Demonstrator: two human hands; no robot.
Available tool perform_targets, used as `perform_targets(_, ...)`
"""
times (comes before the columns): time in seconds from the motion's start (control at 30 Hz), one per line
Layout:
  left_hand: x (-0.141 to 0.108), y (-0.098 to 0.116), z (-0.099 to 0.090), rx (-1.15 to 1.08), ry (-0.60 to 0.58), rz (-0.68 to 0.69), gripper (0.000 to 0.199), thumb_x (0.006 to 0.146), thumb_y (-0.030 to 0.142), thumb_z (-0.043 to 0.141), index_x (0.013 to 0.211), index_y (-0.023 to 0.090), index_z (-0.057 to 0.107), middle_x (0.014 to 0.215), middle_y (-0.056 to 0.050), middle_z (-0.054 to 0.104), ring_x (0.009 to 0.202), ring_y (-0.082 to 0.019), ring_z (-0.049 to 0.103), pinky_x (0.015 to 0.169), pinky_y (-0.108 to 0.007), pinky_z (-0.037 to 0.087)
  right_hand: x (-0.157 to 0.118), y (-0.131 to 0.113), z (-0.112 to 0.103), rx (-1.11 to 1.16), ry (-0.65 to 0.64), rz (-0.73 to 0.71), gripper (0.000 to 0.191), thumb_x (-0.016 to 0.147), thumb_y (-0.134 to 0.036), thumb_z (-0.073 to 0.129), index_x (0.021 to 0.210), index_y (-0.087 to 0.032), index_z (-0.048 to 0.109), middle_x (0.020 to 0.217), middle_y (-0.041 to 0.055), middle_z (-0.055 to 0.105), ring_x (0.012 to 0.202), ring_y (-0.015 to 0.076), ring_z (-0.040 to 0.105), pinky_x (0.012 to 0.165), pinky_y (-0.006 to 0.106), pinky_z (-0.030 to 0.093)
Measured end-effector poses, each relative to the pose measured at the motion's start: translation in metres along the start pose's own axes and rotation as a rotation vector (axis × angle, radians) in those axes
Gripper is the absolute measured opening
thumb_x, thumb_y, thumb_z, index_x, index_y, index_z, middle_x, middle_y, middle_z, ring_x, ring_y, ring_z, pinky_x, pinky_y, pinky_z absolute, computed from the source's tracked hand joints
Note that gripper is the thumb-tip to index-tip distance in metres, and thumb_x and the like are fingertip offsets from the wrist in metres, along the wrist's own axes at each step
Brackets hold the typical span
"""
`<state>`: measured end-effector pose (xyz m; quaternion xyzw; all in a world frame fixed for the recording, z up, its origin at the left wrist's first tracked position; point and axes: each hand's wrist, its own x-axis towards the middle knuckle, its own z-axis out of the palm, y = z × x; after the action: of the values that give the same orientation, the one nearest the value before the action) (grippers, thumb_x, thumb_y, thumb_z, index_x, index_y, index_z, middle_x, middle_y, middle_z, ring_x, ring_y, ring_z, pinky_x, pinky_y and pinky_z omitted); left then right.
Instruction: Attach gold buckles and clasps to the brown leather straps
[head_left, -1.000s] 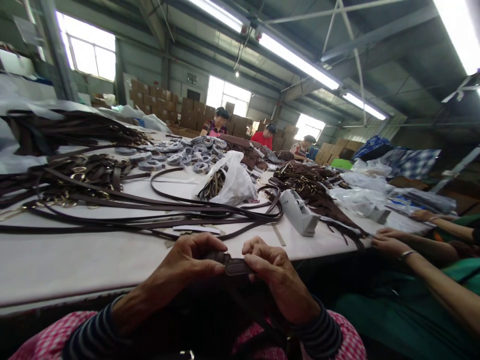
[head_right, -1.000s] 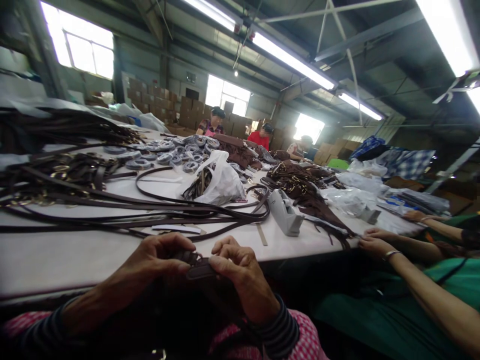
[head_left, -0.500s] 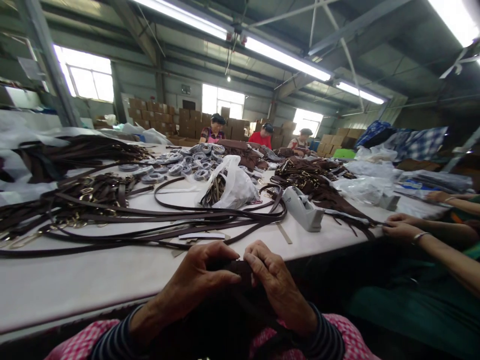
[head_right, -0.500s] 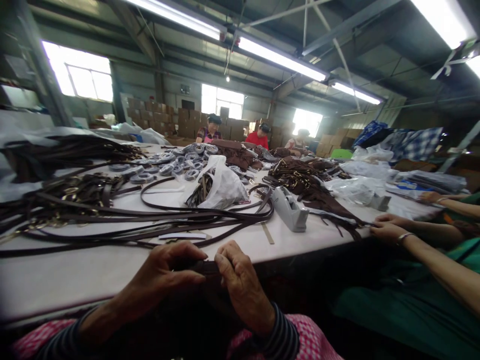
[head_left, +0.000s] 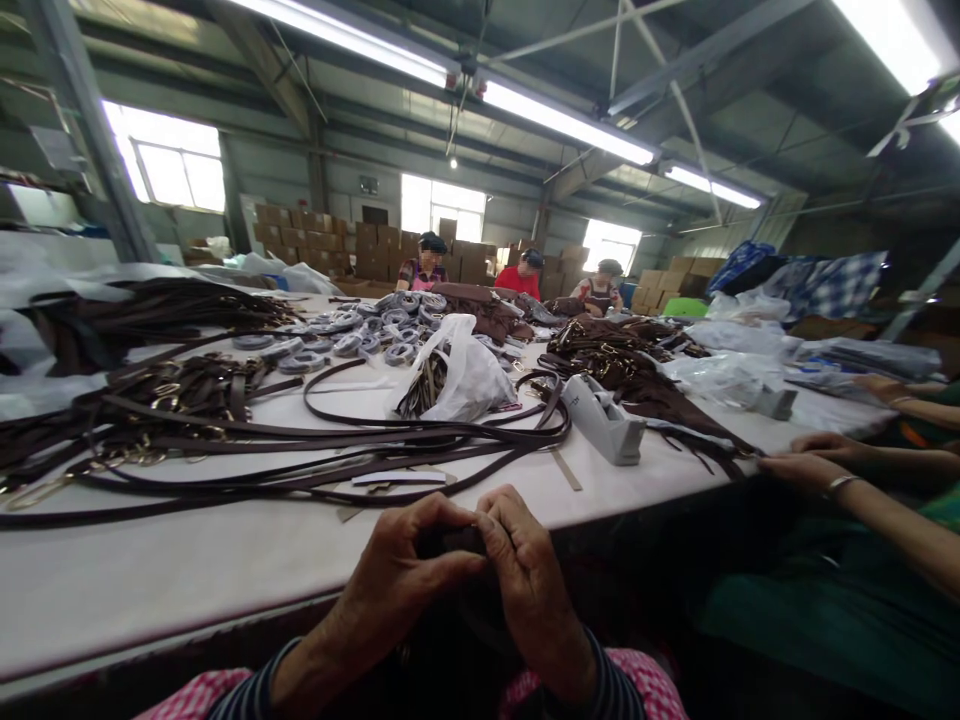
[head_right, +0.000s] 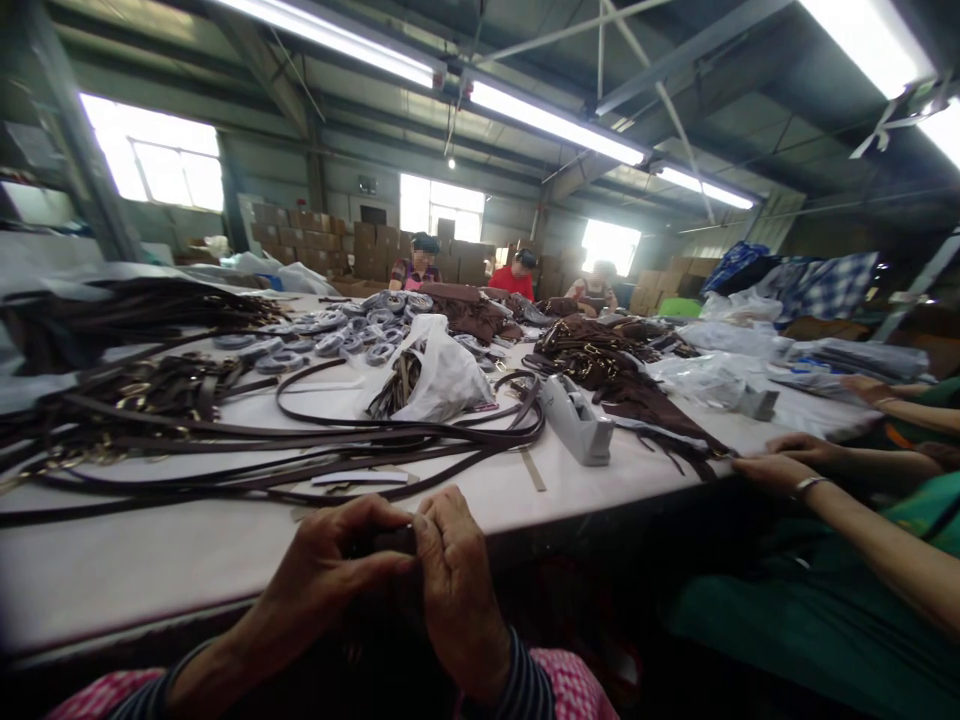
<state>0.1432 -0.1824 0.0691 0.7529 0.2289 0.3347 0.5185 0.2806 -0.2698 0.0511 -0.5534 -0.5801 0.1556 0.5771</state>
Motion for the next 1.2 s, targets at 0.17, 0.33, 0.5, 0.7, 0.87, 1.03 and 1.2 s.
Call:
perform_targets(0.17, -0.005, -0.008, 0.003, -0.094, 0.022, -0.057, 0.016, 0.073, 0.028, 0.080, 0.080, 0.016, 0.071, 0.076, -0.001, 0.070, 0.072, -0.017, 0.061, 0.067, -0.026, 0.048, 0.001, -0.003, 0.004, -0.243, -0.025, -0.074, 0.028, 0.108, -0.030, 0.032, 0.088, -0.022, 0.049, 0.093, 0.0045, 0.050, 0.088, 0.0221, 0.050, 0.080, 0.037, 0.042)
perform_targets(0.33, -0.006, -0.016, -0.011, -0.404, -0.161, -0.145, 0.055, 0.072, 0.028, 0.084, 0.120, 0.024, 0.058, 0.088, -0.001, 0.069, 0.081, -0.019, 0.064, 0.069, -0.026, 0.047, 0.008, -0.010, -0.020, -0.141, -0.312, -0.064, 0.034, 0.096, -0.039, 0.069, 0.122, -0.025, 0.053, 0.105, 0.0022, 0.062, 0.093, 0.0214, 0.060, 0.083, 0.033, 0.046)
perform_targets(0.5, -0.001, -0.008, -0.027, -0.601, -0.327, -0.172, 0.054, 0.074, 0.027, 0.082, 0.119, 0.025, 0.054, 0.095, -0.002, 0.068, 0.085, -0.018, 0.063, 0.072, -0.027, 0.046, 0.016, -0.015, -0.033, -0.251, -0.314, -0.266, 0.029, 0.086, -0.032, 0.082, 0.111, -0.025, 0.068, 0.102, 0.0028, 0.069, 0.098, 0.0237, 0.061, 0.084, 0.034, 0.046)
perform_targets(0.7, 0.005, 0.010, -0.038, 0.030, -0.184, -0.078, 0.026, 0.087, 0.043, 0.070, 0.084, 0.017, 0.069, 0.084, -0.001, 0.066, 0.081, -0.017, 0.058, 0.072, -0.025, 0.044, 0.013, -0.015, -0.036, -0.308, -0.138, -0.273, 0.014, 0.088, -0.024, 0.079, 0.096, -0.023, 0.068, 0.088, 0.0024, 0.065, 0.087, 0.0229, 0.058, 0.075, 0.034, 0.046)
perform_targets(0.87, 0.010, 0.000, -0.031, -0.039, -0.352, -0.147, 0.041, 0.088, 0.056, 0.064, 0.083, 0.015, 0.068, 0.069, 0.000, 0.061, 0.063, -0.014, 0.050, 0.057, -0.023, 0.035, 0.009, -0.014, -0.034, -0.359, -0.162, -0.284, 0.016, 0.086, -0.015, 0.076, 0.097, -0.023, 0.068, 0.091, 0.0036, 0.066, 0.090, 0.0244, 0.058, 0.078, 0.036, 0.046)
perform_targets(1.03, 0.012, 0.000, -0.020, -0.266, -0.358, -0.230, 0.050, 0.087, 0.058, 0.064, 0.064, 0.014, 0.058, 0.058, 0.003, 0.047, 0.055, -0.010, 0.037, 0.054, -0.024, 0.027, 0.016, -0.013, -0.029, -0.204, -0.209, -0.124, 0.014, 0.084, -0.021, 0.081, 0.096, -0.022, 0.073, 0.090, 0.0020, 0.067, 0.086, 0.0212, 0.063, 0.078, 0.032, 0.047)
perform_targets(1.2, 0.005, -0.002, -0.019, -0.437, -0.350, -0.342, 0.045, 0.083, 0.052, 0.072, 0.065, 0.013, 0.060, 0.057, 0.004, 0.045, 0.052, -0.008, 0.034, 0.052, -0.023, 0.024, 0.019, -0.013, -0.029, -0.037, -0.198, 0.006, 0.017, 0.079, -0.033, 0.086, 0.085, -0.021, 0.076, 0.077, -0.0012, 0.065, 0.072, 0.0164, 0.059, 0.065, 0.027, 0.044)
